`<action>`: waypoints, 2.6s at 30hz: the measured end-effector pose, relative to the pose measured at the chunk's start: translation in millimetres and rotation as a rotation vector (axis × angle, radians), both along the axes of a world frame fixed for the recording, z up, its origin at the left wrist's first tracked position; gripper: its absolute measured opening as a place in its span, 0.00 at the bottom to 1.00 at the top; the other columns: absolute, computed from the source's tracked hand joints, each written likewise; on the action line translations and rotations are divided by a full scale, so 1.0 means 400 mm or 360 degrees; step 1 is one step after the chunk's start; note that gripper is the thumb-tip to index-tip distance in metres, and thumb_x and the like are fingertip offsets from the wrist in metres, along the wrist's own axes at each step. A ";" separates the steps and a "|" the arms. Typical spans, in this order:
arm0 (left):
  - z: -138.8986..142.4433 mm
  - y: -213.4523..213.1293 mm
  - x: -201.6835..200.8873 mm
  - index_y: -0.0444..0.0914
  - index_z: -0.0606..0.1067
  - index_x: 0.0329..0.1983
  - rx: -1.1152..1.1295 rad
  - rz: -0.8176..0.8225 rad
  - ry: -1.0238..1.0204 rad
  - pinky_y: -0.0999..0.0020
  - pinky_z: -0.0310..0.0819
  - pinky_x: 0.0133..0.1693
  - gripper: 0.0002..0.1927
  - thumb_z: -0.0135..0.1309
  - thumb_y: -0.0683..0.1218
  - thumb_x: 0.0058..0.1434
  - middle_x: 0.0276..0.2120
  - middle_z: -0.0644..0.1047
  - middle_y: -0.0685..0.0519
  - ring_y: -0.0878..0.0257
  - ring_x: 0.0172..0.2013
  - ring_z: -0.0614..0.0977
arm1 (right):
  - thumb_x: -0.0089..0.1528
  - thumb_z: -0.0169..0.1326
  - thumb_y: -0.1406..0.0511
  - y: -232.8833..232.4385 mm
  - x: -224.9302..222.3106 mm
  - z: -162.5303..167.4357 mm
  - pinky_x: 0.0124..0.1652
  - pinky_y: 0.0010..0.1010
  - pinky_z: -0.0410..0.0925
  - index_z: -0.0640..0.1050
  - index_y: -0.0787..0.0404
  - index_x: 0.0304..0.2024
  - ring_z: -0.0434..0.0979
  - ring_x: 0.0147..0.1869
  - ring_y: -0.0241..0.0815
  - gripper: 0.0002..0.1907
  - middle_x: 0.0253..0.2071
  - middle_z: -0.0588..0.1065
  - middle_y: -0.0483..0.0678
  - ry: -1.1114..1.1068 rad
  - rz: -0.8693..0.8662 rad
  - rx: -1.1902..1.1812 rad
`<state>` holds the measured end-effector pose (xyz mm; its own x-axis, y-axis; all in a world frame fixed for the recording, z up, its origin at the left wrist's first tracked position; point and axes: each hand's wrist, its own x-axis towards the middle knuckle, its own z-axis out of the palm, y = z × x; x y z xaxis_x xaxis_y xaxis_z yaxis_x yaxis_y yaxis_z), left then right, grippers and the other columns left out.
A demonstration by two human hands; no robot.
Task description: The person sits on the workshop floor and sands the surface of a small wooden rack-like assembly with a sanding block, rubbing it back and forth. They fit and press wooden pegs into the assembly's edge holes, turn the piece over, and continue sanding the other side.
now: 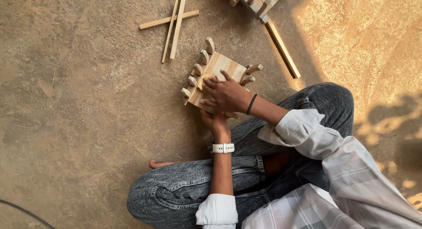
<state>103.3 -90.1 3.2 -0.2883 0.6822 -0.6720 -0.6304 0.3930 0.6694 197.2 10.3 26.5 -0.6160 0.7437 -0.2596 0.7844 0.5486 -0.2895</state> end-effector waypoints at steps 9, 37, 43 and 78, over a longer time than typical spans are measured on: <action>0.006 -0.003 0.013 0.31 0.65 0.66 -0.0009 0.0029 0.0177 0.61 0.80 0.52 0.32 0.63 0.42 0.60 0.58 0.76 0.40 0.52 0.54 0.80 | 0.71 0.42 0.47 0.028 0.052 0.009 0.73 0.58 0.51 0.70 0.62 0.66 0.73 0.67 0.51 0.32 0.68 0.69 0.53 0.0103 -0.0291 -0.0186; 0.010 0.001 0.015 0.32 0.62 0.67 -0.0068 -0.0043 0.0206 0.60 0.82 0.53 0.33 0.59 0.42 0.61 0.61 0.72 0.38 0.50 0.57 0.80 | 0.70 0.24 0.42 0.020 0.029 -0.067 0.74 0.51 0.41 0.58 0.68 0.72 0.49 0.80 0.54 0.43 0.75 0.54 0.60 -0.0303 -0.0306 0.0142; -0.016 -0.005 0.021 0.31 0.62 0.67 0.0000 -0.0006 0.0192 0.57 0.82 0.54 0.33 0.59 0.42 0.61 0.61 0.72 0.37 0.48 0.57 0.80 | 0.72 0.26 0.44 0.020 0.034 -0.092 0.74 0.48 0.46 0.59 0.74 0.71 0.55 0.78 0.60 0.42 0.73 0.56 0.68 -0.0121 -0.0355 0.0065; -0.014 -0.009 0.022 0.36 0.57 0.75 -0.0069 -0.0150 0.0064 0.43 0.75 0.47 0.37 0.50 0.48 0.63 0.68 0.69 0.34 0.33 0.55 0.77 | 0.69 0.19 0.40 -0.030 -0.055 -0.006 0.75 0.51 0.37 0.54 0.76 0.71 0.46 0.80 0.63 0.48 0.74 0.52 0.72 -0.0421 -0.0305 -0.0021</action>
<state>112.1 -93.9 -2.3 -0.2519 0.6779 -0.6907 -0.5622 0.4784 0.6746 175.3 -1.8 23.9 -0.3747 0.8352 -0.4025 0.9221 0.3809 -0.0680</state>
